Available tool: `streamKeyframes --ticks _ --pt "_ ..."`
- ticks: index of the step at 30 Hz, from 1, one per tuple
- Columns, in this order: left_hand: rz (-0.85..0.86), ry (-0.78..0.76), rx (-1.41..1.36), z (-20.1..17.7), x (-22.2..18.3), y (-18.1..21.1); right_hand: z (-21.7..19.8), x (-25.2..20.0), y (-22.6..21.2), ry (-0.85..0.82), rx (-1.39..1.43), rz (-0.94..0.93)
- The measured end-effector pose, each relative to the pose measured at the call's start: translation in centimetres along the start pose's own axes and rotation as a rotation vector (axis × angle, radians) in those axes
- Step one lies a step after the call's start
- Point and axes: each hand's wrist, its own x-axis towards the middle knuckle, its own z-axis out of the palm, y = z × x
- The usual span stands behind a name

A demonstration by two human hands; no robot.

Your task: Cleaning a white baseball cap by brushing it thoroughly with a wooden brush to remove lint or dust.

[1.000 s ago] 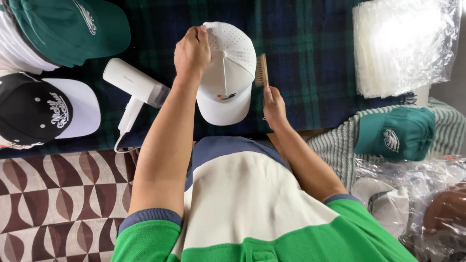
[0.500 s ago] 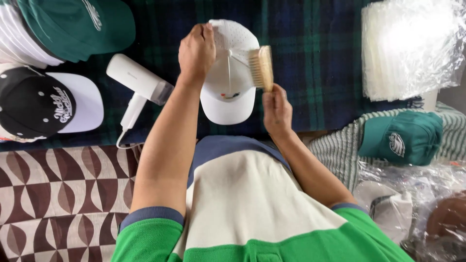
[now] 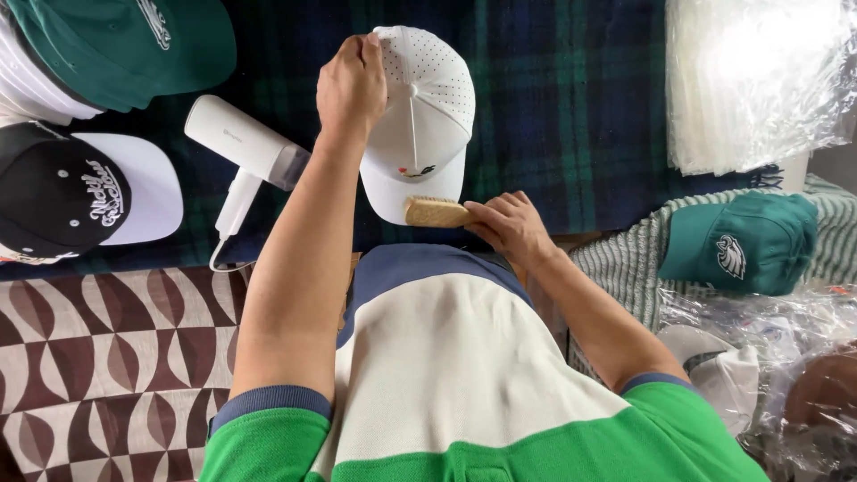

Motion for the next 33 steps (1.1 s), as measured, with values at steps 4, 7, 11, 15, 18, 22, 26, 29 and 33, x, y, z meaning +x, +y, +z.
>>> streamKeyframes --ticks 4,7,11,15,18,22,26,29,33 --pt "0.033 0.001 0.029 0.3 0.1 -0.6 1.3 -1.0 5.4 0.015 -0.100 0.082" --pt "0.040 0.014 0.003 0.1 0.2 -0.6 1.9 -2.9 8.4 0.079 0.244 0.442" --pt "0.036 0.017 -0.002 -0.5 0.3 -0.1 2.1 -1.9 5.0 0.087 0.181 0.251" --pt "-0.008 -0.072 -0.045 -0.7 -0.1 0.1 2.8 -1.5 3.4 -0.123 0.246 0.338" --pt "-0.221 -0.230 -0.112 -2.4 -0.6 1.8 0.7 -3.5 4.2 0.154 0.152 0.524" --pt "-0.401 -0.344 -0.289 -5.2 -1.1 4.1 -3.6 3.4 -1.5 0.152 0.092 0.257" --pt "-0.504 -0.359 -0.391 -5.4 -1.1 3.1 -3.1 8.6 -1.9 0.174 0.244 0.448" --pt "-0.392 -0.173 -0.581 -1.8 -0.7 -3.2 -0.2 8.0 1.1 0.229 0.505 0.890" --pt "-0.218 0.169 -0.612 0.9 -6.3 -7.1 1.5 6.0 2.7 0.174 0.784 1.291"
